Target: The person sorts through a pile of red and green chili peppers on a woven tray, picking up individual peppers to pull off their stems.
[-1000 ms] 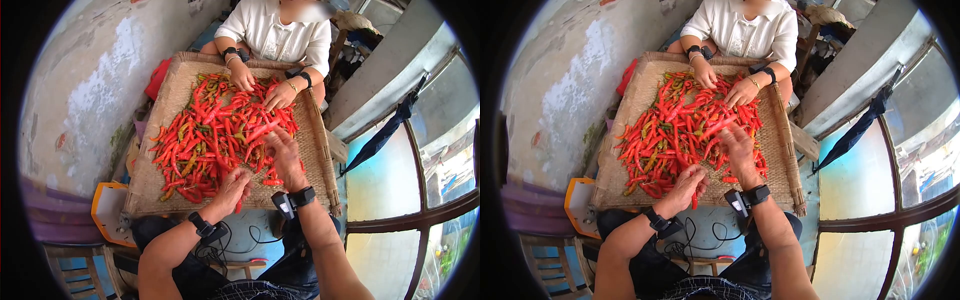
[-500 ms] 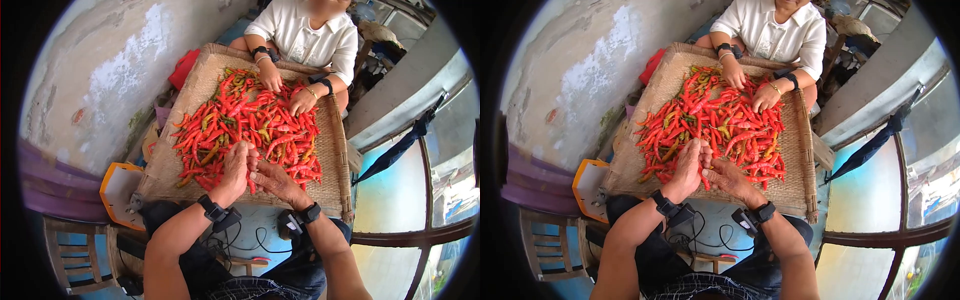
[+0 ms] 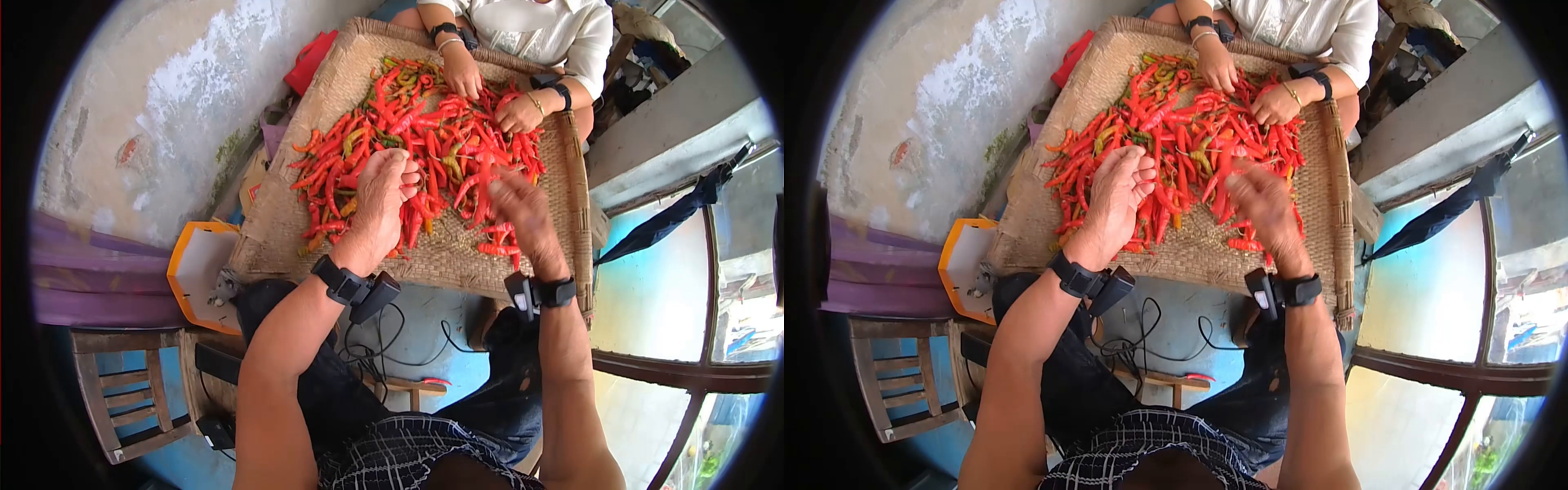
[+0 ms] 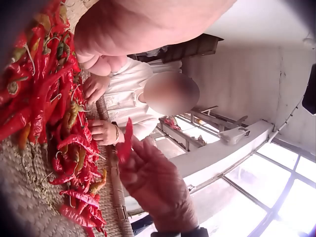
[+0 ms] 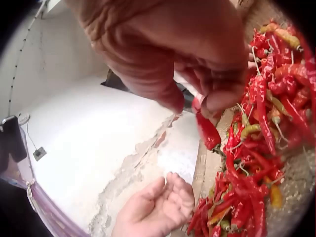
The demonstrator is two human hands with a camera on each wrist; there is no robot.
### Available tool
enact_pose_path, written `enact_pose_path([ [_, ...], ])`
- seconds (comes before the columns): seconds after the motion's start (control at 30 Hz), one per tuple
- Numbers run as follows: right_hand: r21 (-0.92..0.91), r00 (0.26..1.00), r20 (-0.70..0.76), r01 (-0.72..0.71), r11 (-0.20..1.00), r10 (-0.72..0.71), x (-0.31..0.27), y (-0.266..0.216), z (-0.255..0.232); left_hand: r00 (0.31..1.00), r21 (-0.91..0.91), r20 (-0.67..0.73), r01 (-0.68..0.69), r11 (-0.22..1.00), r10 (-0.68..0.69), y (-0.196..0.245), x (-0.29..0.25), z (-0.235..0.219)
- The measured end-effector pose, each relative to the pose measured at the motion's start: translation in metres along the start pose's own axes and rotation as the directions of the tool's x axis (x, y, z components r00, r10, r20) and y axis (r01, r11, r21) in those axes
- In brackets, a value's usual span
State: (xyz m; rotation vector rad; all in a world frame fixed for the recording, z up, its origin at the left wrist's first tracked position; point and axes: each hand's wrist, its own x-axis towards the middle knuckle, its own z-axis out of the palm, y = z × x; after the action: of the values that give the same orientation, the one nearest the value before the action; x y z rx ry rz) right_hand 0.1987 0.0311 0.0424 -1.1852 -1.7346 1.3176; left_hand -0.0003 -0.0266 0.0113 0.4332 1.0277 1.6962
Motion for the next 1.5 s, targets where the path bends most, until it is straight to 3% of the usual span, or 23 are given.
enact_pose_path([
  [0.03,0.072,0.977,-0.199,0.090,0.993,-0.074,0.007,0.008,-0.002,0.999,0.017,0.036,0.017,1.000,-0.018,-0.001,-0.002,0.001],
  [0.07,0.069,0.978,-0.201,0.078,0.995,-0.063,0.011,0.013,-0.007,0.998,-0.003,0.045,0.039,0.999,-0.039,-0.002,-0.005,0.002],
  [0.13,-0.345,0.908,-0.241,0.251,0.905,-0.344,0.013,0.018,-0.012,0.995,0.022,0.071,0.066,0.998,-0.067,-0.005,-0.004,0.001],
  [0.17,-0.346,0.909,-0.242,0.245,0.906,-0.339,0.011,0.022,-0.012,0.992,0.049,0.096,0.081,0.996,-0.085,-0.007,-0.003,0.000],
  [0.23,-0.395,0.994,0.083,0.101,0.913,-0.074,0.008,0.032,-0.004,0.990,0.061,0.100,0.099,0.993,-0.104,-0.008,-0.002,0.002],
  [0.4,-0.437,0.972,0.210,0.186,0.880,-0.101,0.005,0.050,0.029,0.977,0.110,0.136,0.149,0.983,-0.163,-0.013,-0.007,0.007],
  [0.47,-0.468,0.899,0.424,0.323,0.823,-0.112,0.005,0.051,0.035,0.972,0.123,0.163,0.152,0.981,-0.171,-0.014,-0.012,0.007],
  [0.53,-0.521,0.893,0.440,0.341,0.782,-0.096,0.007,0.055,0.039,0.967,0.135,0.180,0.159,0.978,-0.182,-0.013,-0.016,0.007],
  [0.63,-0.569,0.907,0.419,0.294,0.768,-0.036,0.013,0.058,0.035,0.951,0.143,0.236,0.171,0.975,-0.202,-0.014,-0.017,0.005],
  [0.7,-0.622,0.955,0.244,0.287,0.728,-0.168,0.021,0.063,0.034,0.950,0.157,0.246,0.155,0.975,-0.191,-0.013,-0.018,0.007],
  [0.77,-0.697,0.974,0.199,0.218,0.684,-0.108,0.023,0.054,0.028,0.948,0.177,0.254,0.150,0.973,-0.192,-0.014,-0.020,0.006],
  [0.83,-0.776,0.965,0.017,0.178,0.605,-0.263,0.030,0.050,0.020,0.946,0.166,0.261,0.151,0.975,-0.191,-0.013,-0.020,0.006],
  [0.87,-0.816,0.911,-0.020,0.223,0.533,-0.413,0.041,0.068,0.011,0.944,0.153,0.271,0.153,0.976,-0.191,-0.012,-0.020,0.006],
  [0.9,-0.834,0.912,-0.104,0.137,0.535,-0.396,0.045,0.066,0.008,0.945,0.153,0.270,0.149,0.977,-0.186,-0.010,-0.019,0.006],
  [0.97,-0.774,0.892,-0.099,0.209,0.598,-0.441,0.048,0.064,-0.006,0.945,0.145,0.267,0.155,0.977,-0.190,-0.007,-0.020,0.004],
  [1.07,-0.687,0.936,-0.087,0.192,0.700,-0.341,0.042,0.049,-0.010,0.965,0.113,0.210,0.134,0.984,-0.156,0.005,-0.017,0.006],
  [1.17,-0.636,0.935,-0.085,0.215,0.741,-0.344,0.031,0.034,0.006,0.980,0.056,0.188,0.059,0.997,-0.069,0.013,-0.004,0.000],
  [1.2,-0.658,0.891,-0.068,0.299,0.691,-0.449,0.032,0.036,0.013,0.984,0.035,0.172,0.047,0.998,-0.053,0.015,-0.003,-0.001],
  [1.3,-0.556,0.914,0.091,0.376,0.741,-0.395,0.023,0.044,0.033,0.989,0.017,0.146,0.031,0.999,-0.033,0.025,-0.001,-0.002],
  [1.33,-0.555,0.916,0.087,0.370,0.745,-0.391,0.020,0.051,0.039,0.989,0.015,0.141,0.035,0.999,-0.037,0.026,-0.001,-0.003],
  [1.4,-0.568,0.916,0.277,0.399,0.719,-0.289,0.015,0.056,0.053,0.988,0.005,0.149,0.043,0.999,-0.044,0.026,-0.001,-0.004],
  [1.43,-0.567,0.916,0.278,0.399,0.721,-0.288,0.011,0.055,0.060,0.988,0.006,0.147,0.045,0.999,-0.045,0.025,-0.001,-0.003],
  [1.5,-0.731,0.931,0.282,0.365,0.576,-0.232,0.002,0.050,0.071,0.989,0.005,0.142,0.051,0.999,-0.051,0.025,-0.003,-0.001],
])
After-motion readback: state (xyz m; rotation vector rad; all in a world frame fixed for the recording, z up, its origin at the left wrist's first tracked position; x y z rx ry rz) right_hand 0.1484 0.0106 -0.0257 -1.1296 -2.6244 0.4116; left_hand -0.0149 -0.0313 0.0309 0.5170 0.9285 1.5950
